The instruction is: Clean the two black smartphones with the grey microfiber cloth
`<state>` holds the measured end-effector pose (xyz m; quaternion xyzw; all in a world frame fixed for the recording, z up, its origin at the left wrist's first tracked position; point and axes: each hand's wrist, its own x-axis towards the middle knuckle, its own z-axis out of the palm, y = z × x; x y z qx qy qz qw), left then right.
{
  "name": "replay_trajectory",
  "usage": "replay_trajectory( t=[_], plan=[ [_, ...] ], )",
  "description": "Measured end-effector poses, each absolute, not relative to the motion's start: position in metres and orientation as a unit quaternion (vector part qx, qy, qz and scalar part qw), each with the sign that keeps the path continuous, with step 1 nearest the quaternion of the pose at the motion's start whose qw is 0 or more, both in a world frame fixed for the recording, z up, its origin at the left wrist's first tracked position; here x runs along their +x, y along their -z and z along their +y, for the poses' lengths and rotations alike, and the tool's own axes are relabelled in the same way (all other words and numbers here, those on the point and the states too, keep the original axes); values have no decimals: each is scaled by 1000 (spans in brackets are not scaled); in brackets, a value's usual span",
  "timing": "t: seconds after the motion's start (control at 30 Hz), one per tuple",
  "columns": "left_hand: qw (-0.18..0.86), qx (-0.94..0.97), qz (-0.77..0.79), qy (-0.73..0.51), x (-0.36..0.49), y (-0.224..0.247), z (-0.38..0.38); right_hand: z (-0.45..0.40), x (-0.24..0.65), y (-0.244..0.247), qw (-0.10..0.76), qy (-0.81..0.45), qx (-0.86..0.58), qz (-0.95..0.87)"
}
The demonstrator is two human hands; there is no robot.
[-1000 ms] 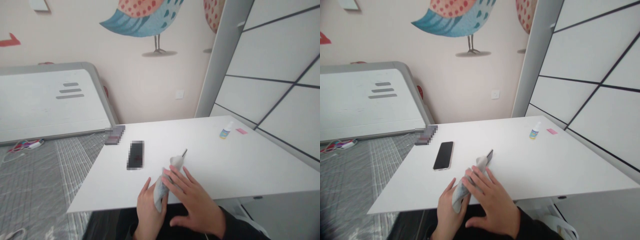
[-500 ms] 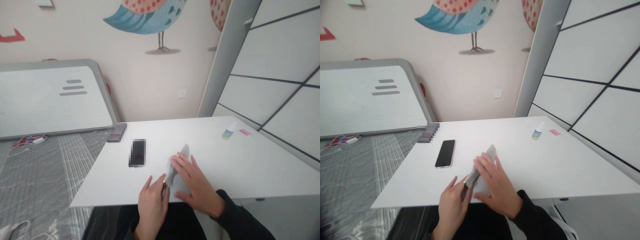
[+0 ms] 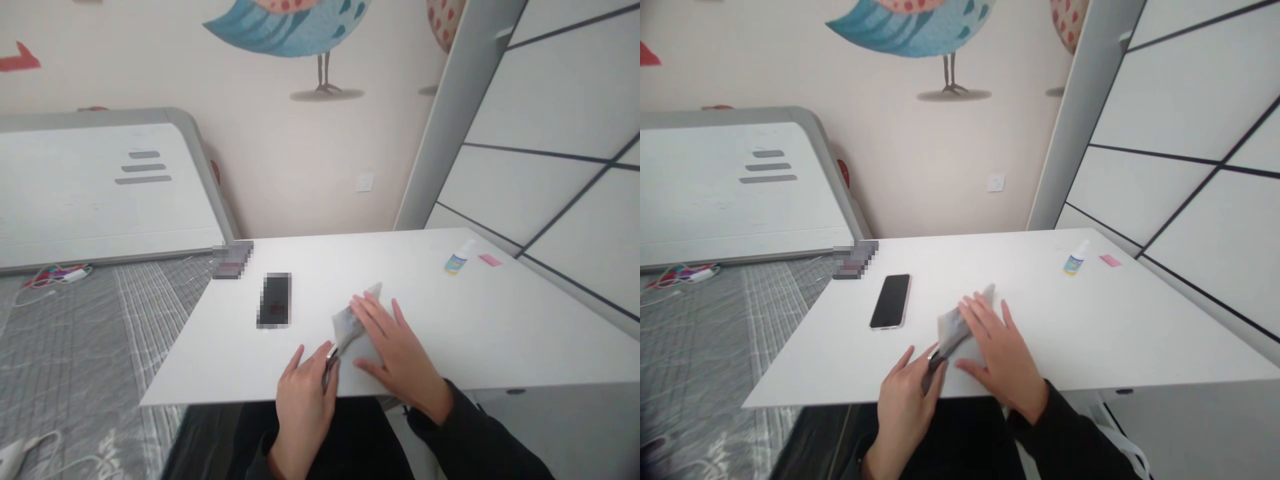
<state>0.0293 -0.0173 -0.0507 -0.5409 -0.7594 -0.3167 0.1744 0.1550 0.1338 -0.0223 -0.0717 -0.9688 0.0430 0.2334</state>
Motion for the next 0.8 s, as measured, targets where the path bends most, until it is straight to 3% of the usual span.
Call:
replay_trajectory(
  t=[0.2,0.33,0.47,0.63,0.8],
  plan=[
    [166,-540,-756,329,29,51,-17,134,157,21,187,-57,6,-981],
    [175,-537,-764,312,29,50,-17,141,155,20,230,-37,-99,-968],
    [176,-546,-758,310,28,50,-17,142,152,16,192,-64,9,-979],
    [190,-542,-755,315,28,54,-17,143,151,18,243,-57,-103,-963],
    [174,-550,-758,305,28,52,-17,134,151,20,212,-74,-22,-974]
  ],
)
